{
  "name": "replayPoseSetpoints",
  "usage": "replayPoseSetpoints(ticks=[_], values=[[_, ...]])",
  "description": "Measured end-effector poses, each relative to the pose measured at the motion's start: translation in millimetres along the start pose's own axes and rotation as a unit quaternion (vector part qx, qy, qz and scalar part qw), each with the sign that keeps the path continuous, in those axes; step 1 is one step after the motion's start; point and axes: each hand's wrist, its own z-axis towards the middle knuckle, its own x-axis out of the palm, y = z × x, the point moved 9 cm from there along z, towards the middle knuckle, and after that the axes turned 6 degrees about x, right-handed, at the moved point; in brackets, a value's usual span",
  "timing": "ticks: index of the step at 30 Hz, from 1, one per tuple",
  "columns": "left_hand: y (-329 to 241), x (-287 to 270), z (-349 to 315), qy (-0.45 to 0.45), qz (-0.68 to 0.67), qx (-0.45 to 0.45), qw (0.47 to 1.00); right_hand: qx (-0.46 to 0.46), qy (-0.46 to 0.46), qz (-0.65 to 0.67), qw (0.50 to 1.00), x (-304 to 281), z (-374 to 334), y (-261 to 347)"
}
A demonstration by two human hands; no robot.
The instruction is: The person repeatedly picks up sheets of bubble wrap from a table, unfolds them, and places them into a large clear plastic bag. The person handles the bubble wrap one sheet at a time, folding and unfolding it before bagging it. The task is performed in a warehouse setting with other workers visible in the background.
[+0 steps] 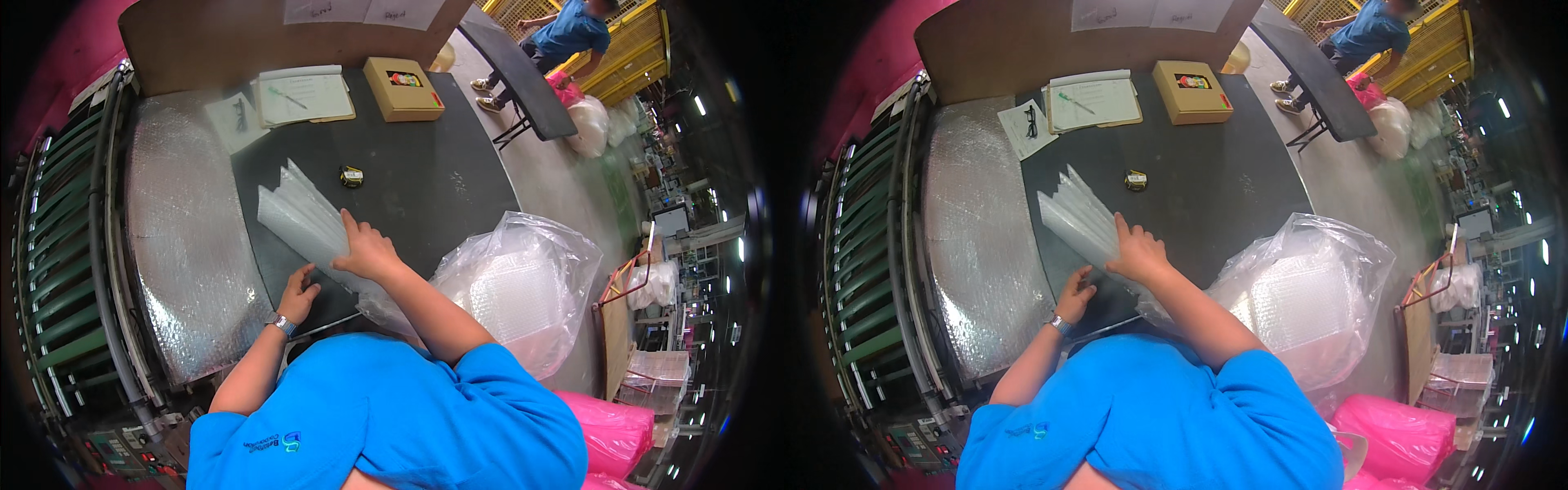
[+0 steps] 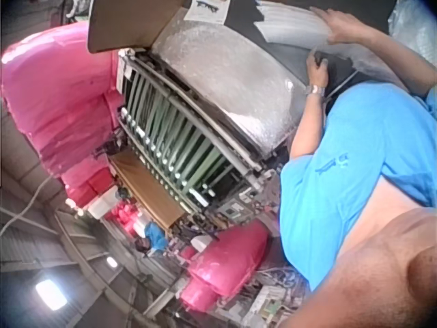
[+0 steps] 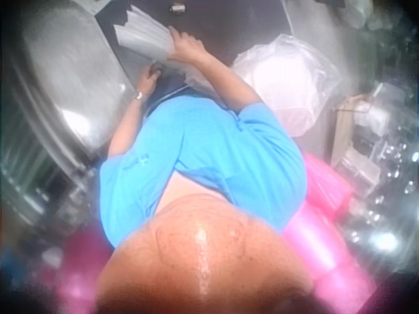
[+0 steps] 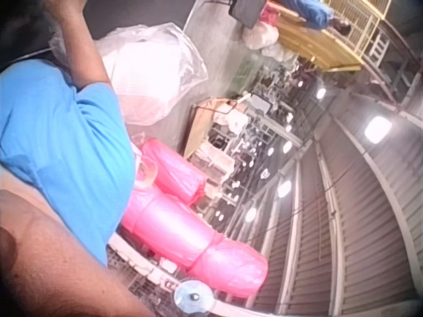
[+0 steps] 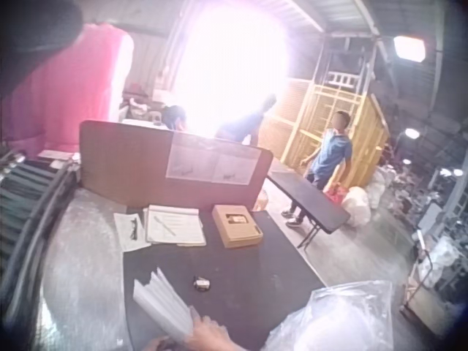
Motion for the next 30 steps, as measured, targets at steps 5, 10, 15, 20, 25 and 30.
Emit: replayPoseSetpoints(ticks=[5, 10, 15, 20, 25, 30], values=[[1, -2, -13, -0.044, 0.044, -0.030, 0.998, 0.002, 0.032, 0.047, 0.998, 29, 26, -6], [23, -57, -24, -0.287, -0.212, 0.008, 0.934, -0.113, 0.153, 0.364, 0.912, 1, 27, 2], [-35, -43, -19, -0.130, -0.374, 0.042, 0.917, -0.118, 0.231, 0.543, 0.798, 5, 13, -18], [-112, -62, -7, -0.184, -0.054, 0.066, 0.979, -0.044, 0.135, 0.497, 0.856, 22, 31, -67], [-124, -41, 3, -0.151, 0.433, -0.082, 0.885, 0.088, 0.150, 0.448, 0.877, 37, 19, -122], [-124, -37, 32, -0.135, 0.462, -0.136, 0.866, 0.087, 0.146, 0.430, 0.887, 45, 3, -143]])
